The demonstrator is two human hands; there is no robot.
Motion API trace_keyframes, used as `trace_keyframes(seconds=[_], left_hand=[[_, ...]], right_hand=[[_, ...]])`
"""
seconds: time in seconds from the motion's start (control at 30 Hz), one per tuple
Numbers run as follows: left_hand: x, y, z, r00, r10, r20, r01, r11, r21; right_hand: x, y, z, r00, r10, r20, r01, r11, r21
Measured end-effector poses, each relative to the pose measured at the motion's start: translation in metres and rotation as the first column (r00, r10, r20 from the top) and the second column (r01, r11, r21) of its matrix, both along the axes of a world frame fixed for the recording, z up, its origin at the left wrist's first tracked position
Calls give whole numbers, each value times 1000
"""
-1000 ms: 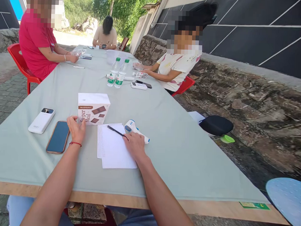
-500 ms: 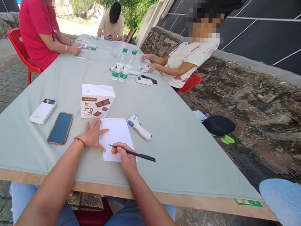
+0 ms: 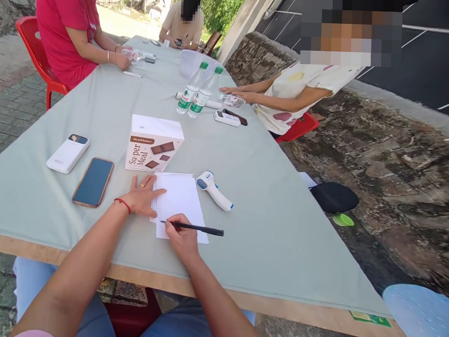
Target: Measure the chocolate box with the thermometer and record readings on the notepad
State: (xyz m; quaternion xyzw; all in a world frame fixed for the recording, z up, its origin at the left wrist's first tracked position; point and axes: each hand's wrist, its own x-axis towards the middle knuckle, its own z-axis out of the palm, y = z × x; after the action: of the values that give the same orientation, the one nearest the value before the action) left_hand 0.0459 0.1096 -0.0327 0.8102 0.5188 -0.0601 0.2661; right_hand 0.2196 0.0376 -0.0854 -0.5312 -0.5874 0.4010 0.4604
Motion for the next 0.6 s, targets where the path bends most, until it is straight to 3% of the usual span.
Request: trace_keyframes(seconds=[0.6], left_hand=[[3, -1, 2, 1000, 16, 9, -16, 1000, 6]], right_hand=[[1, 0, -2, 997, 74, 38, -74, 997, 10]])
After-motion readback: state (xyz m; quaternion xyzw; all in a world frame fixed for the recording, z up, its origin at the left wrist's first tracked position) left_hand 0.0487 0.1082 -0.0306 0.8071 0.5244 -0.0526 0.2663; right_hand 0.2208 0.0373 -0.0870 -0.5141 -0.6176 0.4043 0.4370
